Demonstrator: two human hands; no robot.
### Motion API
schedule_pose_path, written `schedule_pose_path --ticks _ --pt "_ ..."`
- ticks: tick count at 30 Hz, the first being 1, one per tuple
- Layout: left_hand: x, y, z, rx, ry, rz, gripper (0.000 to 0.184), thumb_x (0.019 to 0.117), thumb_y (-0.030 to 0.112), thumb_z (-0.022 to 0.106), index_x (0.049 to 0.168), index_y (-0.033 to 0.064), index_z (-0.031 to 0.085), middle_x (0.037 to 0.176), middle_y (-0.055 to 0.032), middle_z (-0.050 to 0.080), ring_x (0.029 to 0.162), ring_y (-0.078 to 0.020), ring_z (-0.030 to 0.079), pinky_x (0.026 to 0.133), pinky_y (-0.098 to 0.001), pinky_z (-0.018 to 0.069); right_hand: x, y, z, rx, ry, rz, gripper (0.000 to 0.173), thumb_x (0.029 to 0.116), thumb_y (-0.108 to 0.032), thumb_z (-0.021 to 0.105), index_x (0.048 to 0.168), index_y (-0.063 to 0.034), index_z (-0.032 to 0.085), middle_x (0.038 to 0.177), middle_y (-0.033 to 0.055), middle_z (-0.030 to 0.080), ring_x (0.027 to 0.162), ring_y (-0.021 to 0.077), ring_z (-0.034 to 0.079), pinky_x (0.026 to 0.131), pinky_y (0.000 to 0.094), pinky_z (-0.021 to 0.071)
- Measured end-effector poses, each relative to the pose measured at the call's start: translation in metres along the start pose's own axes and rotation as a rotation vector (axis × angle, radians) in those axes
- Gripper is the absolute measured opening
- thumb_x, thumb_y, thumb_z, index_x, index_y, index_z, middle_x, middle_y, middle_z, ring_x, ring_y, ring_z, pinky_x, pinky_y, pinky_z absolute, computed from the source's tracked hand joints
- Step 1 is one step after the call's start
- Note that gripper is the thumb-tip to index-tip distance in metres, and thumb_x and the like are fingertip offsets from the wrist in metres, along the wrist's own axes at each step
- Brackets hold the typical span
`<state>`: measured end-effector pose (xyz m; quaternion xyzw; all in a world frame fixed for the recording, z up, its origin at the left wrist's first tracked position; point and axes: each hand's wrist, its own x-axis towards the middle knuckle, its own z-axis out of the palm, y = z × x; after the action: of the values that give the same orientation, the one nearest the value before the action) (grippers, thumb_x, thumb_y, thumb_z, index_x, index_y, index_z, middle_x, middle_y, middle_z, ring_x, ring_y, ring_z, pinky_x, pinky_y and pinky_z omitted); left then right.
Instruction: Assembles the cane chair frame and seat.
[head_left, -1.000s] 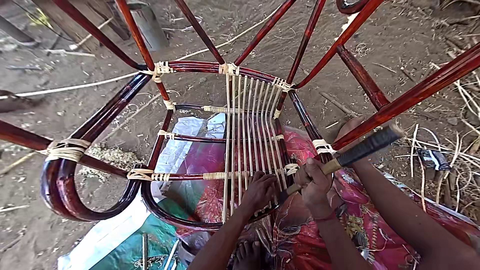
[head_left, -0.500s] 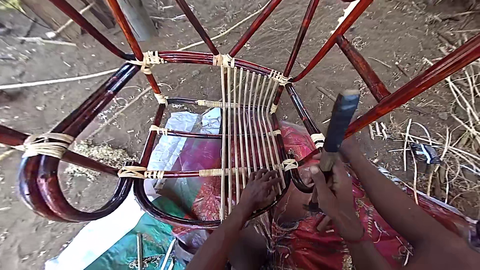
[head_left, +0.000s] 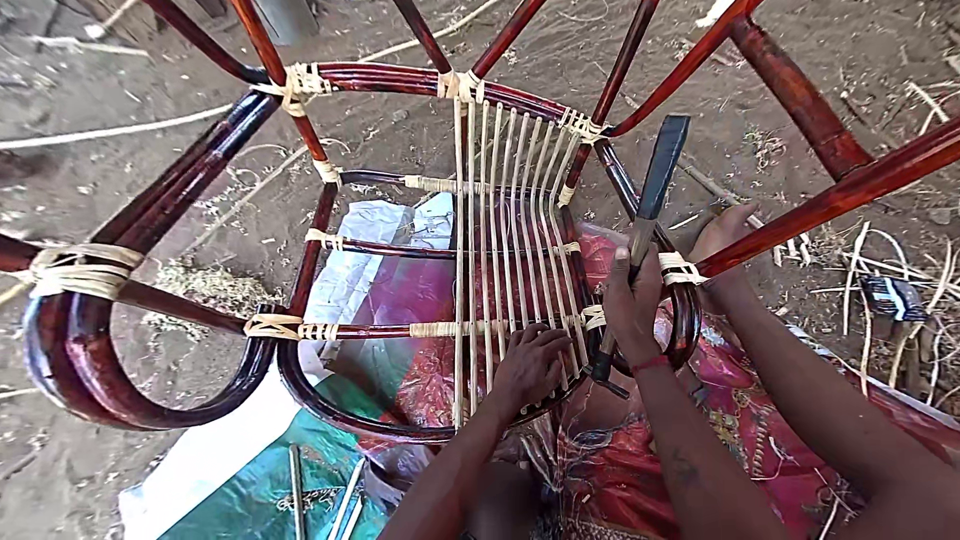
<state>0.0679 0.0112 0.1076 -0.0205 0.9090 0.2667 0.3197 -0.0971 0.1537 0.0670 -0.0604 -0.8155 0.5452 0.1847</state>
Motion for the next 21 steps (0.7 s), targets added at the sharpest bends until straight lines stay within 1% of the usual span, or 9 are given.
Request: schedule_pose_path --ticks 2,3,4,5,6,8,9,12,21 --pt "-0.006 -0.01 0.021 -0.047 0.07 -0.024 0.034 0.1027 0.018 0.054 0.133 0.0105 0.066 0.13 -0.0197 0.067 0.116 -0.0336 0.066 0.102 -0.0423 0.0496 0.004 -0.005 0.0 -0.079 -0.001 -0.003 0.03 0.109 -0.031 0.047 0.122 -0.0045 0.054 0.074 -0.0004 0.049 0.058 0.0075 0.049 0.057 0.0277 0.0465" --pt "-0.004 -0.008 0.014 -0.022 0.044 -0.002 0.033 0.1025 0.017 0.054 0.132 0.0085 0.066 0.129 -0.0203 0.067 0.115 -0.0336 0.067 0.101 -0.0421 0.0497 0.005 -0.006 0.001 -0.123 -0.006 -0.007 0.031 0.109 -0.032 0.047 0.122 -0.0039 0.054 0.074 0.0005 0.05 0.058 0.0085 0.05 0.058 0.0288 0.0464" --pt "0.0 0.001 -0.009 0.032 -0.053 0.026 0.034 0.1031 0.014 0.053 0.134 0.0066 0.065 0.132 -0.0194 0.066 0.12 -0.0327 0.065 0.104 -0.0413 0.0482 0.005 -0.008 0.0 -0.158 -0.009 -0.013 0.032 0.1089 -0.032 0.047 0.12 -0.0035 0.054 0.074 0.0011 0.051 0.058 0.0095 0.05 0.058 0.03 0.0464" --pt "0.009 0.018 -0.045 0.096 -0.255 0.024 0.038 0.1059 0.011 0.049 0.143 0.0068 0.058 0.143 -0.0168 0.059 0.132 -0.0311 0.057 0.111 -0.0407 0.0425 0.007 -0.008 0.0 -0.172 -0.009 -0.024 0.033 0.1089 -0.032 0.047 0.121 -0.0026 0.055 0.074 0.0018 0.051 0.058 0.0105 0.05 0.058 0.031 0.0464" --pt "0.014 0.025 -0.061 0.129 -0.326 0.025 0.04 0.1065 0.011 0.048 0.146 0.0073 0.055 0.147 -0.0154 0.056 0.137 -0.0301 0.053 0.114 -0.0401 0.0402 0.009 -0.009 0.0 -0.175 -0.004 -0.038 0.033 0.109 -0.032 0.046 0.12 -0.0025 0.055 0.074 0.0017 0.051 0.059 0.0105 0.05 0.059 0.0307 0.0463" --pt "0.001 0.003 -0.012 0.038 -0.033 0.033 0.034 0.1029 0.014 0.053 0.134 0.0069 0.065 0.13 -0.0193 0.067 0.119 -0.0325 0.065 0.103 -0.0412 0.0485 0.011 -0.008 0.002 -0.16 0.002 -0.05 0.034 0.1094 -0.034 0.045 0.12 -0.0034 0.055 0.074 0.0011 0.052 0.059 0.0092 0.051 0.059 0.0292 0.0472" --pt "-0.004 -0.005 0.009 -0.007 0.037 0.001 0.034 0.1026 0.018 0.054 0.133 0.0088 0.066 0.127 -0.0201 0.068 0.115 -0.0331 0.067 0.101 -0.0418 0.0499 0.01 -0.008 0.001 -0.153 0.006 -0.047 0.033 0.1094 -0.034 0.045 0.12 -0.0035 0.055 0.074 0.0012 0.051 0.06 0.0092 0.051 0.059 0.0292 0.0472" --pt "-0.004 -0.011 0.021 -0.046 0.022 -0.05 0.036 0.1033 0.022 0.054 0.137 0.0131 0.063 0.131 -0.0193 0.066 0.117 -0.0329 0.065 0.102 -0.0421 0.049 0.011 -0.009 0.001 -0.149 0.006 -0.034 0.032 0.109 -0.034 0.046 0.119 -0.0048 0.055 0.074 0.0011 0.051 0.059 0.0097 0.05 0.059 0.03 0.0466" --pt "-0.001 -0.013 0.024 -0.09 0.022 -0.051 0.036 0.1035 0.019 0.053 0.137 0.0124 0.063 0.135 -0.0188 0.064 0.12 -0.0336 0.064 0.104 -0.0429 0.048 0.006 -0.006 0.0 -0.108 -0.003 -0.007 0.034 0.1091 -0.033 0.046 0.124 -0.0035 0.054 0.075 0.0015 0.052 0.059 0.0098 0.051 0.059 0.0304 0.0473"
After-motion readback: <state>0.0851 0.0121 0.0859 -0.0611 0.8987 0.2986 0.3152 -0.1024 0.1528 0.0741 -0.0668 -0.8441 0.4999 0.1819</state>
